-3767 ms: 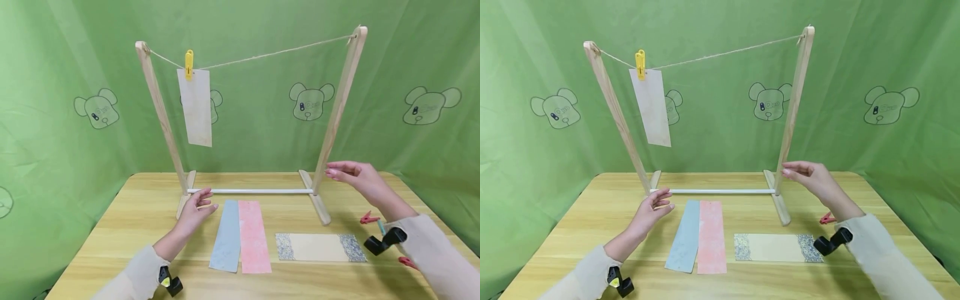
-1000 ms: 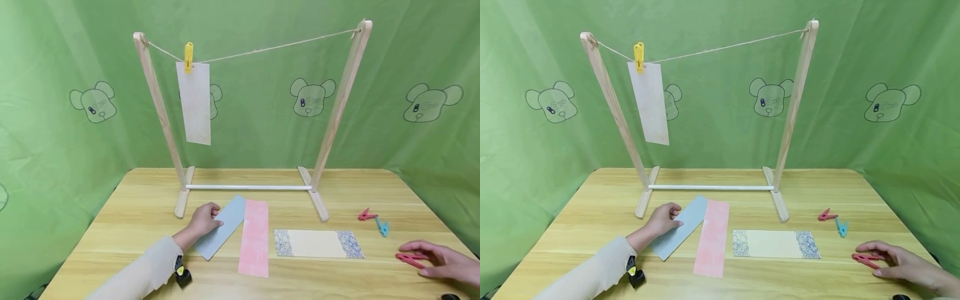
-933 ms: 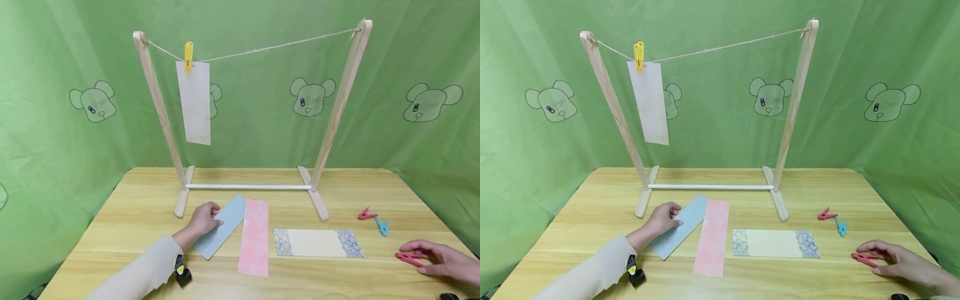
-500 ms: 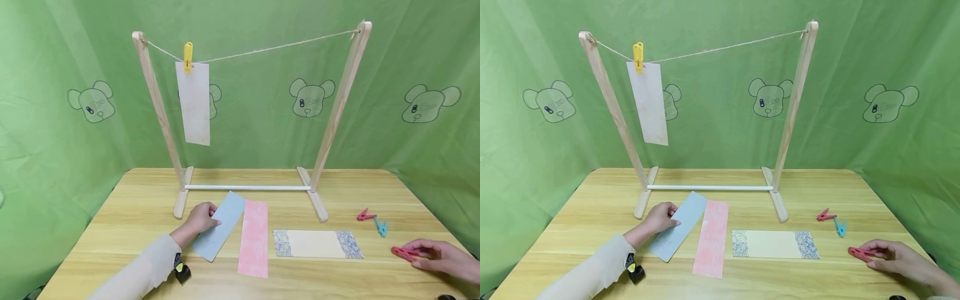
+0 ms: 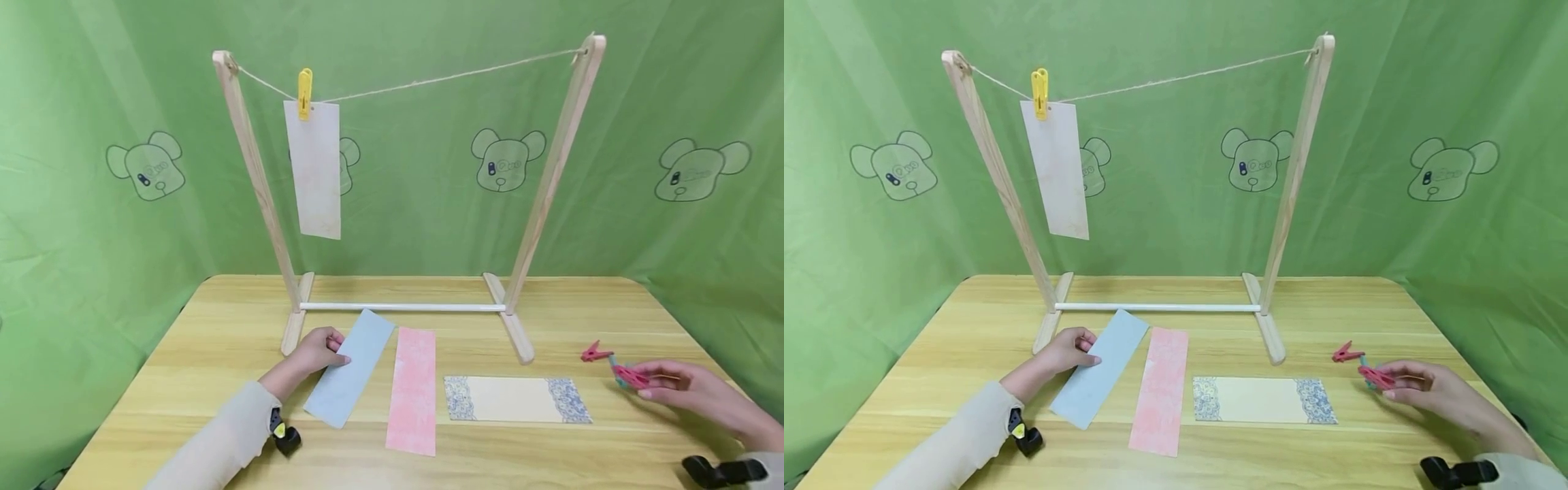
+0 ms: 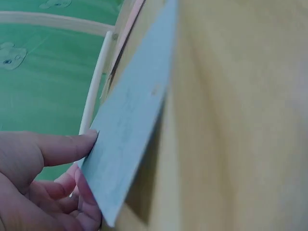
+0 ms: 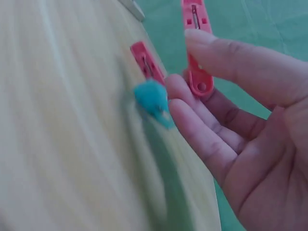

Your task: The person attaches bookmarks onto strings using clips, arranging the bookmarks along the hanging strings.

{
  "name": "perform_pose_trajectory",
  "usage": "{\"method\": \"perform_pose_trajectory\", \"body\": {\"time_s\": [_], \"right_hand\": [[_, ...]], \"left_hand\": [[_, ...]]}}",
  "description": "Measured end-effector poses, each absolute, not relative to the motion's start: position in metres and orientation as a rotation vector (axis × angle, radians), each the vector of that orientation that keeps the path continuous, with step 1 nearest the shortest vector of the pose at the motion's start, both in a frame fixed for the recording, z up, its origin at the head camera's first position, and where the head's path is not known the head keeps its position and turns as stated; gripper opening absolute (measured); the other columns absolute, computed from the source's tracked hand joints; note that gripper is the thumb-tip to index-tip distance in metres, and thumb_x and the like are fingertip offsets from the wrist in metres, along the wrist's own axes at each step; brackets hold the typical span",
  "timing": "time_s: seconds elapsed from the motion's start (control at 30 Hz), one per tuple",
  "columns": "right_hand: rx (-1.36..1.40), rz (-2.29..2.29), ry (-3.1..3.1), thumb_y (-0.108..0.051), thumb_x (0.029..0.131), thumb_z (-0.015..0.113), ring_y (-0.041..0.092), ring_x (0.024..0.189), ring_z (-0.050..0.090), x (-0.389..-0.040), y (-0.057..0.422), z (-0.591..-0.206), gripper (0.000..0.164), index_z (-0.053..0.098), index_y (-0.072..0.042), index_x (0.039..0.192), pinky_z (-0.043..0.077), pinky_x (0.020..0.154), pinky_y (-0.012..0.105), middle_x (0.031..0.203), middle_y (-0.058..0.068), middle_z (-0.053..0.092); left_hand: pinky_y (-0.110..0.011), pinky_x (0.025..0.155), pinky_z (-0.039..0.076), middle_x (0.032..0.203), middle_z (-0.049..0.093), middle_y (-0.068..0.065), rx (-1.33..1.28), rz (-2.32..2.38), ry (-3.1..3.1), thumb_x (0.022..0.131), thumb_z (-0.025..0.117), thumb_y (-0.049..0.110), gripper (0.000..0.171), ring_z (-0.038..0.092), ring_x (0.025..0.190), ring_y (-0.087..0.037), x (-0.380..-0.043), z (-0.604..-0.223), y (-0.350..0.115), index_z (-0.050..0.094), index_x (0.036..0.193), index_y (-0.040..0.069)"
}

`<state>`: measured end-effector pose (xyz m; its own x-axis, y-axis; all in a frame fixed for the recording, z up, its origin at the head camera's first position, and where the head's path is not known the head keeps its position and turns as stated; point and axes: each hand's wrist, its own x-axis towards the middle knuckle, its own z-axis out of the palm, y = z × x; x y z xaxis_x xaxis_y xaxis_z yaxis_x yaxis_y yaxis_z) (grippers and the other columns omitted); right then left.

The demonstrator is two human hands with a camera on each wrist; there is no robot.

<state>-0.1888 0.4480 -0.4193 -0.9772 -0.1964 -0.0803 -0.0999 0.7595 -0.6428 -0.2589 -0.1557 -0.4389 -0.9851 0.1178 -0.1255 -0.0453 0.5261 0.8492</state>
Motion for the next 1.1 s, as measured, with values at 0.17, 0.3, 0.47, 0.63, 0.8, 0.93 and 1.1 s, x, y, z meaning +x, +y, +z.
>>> {"method": "perform_pose_trajectory", "body": {"time_s": [0.17, 0.3, 0.47, 0.63, 0.8, 0.93, 1.1], "right_hand": [[-0.234, -1.008, 2.800, -0.024, 0.089, 0.065, -0.010, 0.089, 0.054, -0.197, 0.433, -0.415, 0.042, 0.058, 0.001, 0.122, 0.049, 0.072, 0.019, 0.105, -0.023, 0.059], [-0.329, -1.060, 2.816, -0.019, 0.089, 0.065, -0.011, 0.093, 0.053, -0.203, 0.422, -0.411, 0.038, 0.059, 0.001, 0.121, 0.049, 0.075, 0.018, 0.108, -0.028, 0.056], [-0.408, -1.238, 2.700, -0.015, 0.092, 0.060, -0.002, 0.098, 0.060, -0.208, 0.405, -0.404, 0.037, 0.056, 0.003, 0.124, 0.051, 0.078, 0.019, 0.113, -0.023, 0.061], [-0.473, -1.313, 2.549, -0.015, 0.095, 0.056, 0.011, 0.102, 0.064, -0.214, 0.388, -0.394, 0.044, 0.047, 0.011, 0.129, 0.050, 0.082, 0.018, 0.116, -0.006, 0.066], [-0.602, -1.353, 2.454, -0.010, 0.095, 0.054, 0.009, 0.103, 0.063, -0.222, 0.366, -0.385, 0.044, 0.042, 0.016, 0.129, 0.049, 0.085, 0.017, 0.115, -0.004, 0.066], [-0.665, -1.380, 2.454, -0.007, 0.094, 0.055, 0.004, 0.094, 0.064, -0.230, 0.345, -0.379, 0.045, 0.041, 0.018, 0.128, 0.053, 0.076, 0.020, 0.112, 0.000, 0.068], [-0.534, -1.335, 2.589, -0.018, 0.092, 0.061, 0.000, 0.084, 0.061, -0.241, 0.320, -0.371, 0.046, 0.050, 0.007, 0.129, 0.053, 0.067, 0.021, 0.115, 0.013, 0.065]], "left_hand": [[-0.021, 0.058, 0.045, 0.078, 0.053, -0.006, 0.063, 1.561, 2.472, 0.077, 0.071, -0.004, 0.024, 0.049, 0.069, -0.014, -0.260, -0.437, -0.167, 0.059, 0.097, -0.006], [-0.021, 0.057, 0.045, 0.080, 0.056, -0.006, 0.040, 1.597, 2.414, 0.081, 0.067, -0.002, 0.022, 0.052, 0.067, -0.013, -0.261, -0.435, -0.173, 0.059, 0.100, -0.006], [-0.021, 0.058, 0.045, 0.082, 0.058, -0.006, 0.045, 1.625, 2.418, 0.083, 0.065, 0.000, 0.021, 0.052, 0.068, -0.013, -0.261, -0.430, -0.177, 0.059, 0.102, -0.004], [-0.021, 0.061, 0.043, 0.084, 0.055, -0.003, 0.097, 1.685, 2.414, 0.086, 0.064, 0.003, 0.022, 0.049, 0.072, -0.012, -0.261, -0.426, -0.178, 0.057, 0.105, -0.004], [-0.021, 0.062, 0.045, 0.085, 0.056, -0.002, 0.133, 1.767, 2.383, 0.086, 0.064, 0.005, 0.024, 0.050, 0.073, -0.011, -0.261, -0.426, -0.174, 0.057, 0.106, -0.005], [-0.020, 0.060, 0.044, 0.084, 0.057, -0.001, 0.171, 1.819, 2.362, 0.086, 0.064, 0.005, 0.025, 0.051, 0.072, -0.009, -0.264, -0.428, -0.169, 0.058, 0.108, -0.006], [-0.018, 0.061, 0.044, 0.084, 0.057, 0.000, 0.208, 1.886, 2.334, 0.086, 0.063, 0.004, 0.025, 0.050, 0.073, -0.009, -0.265, -0.426, -0.162, 0.057, 0.108, -0.007]]}}
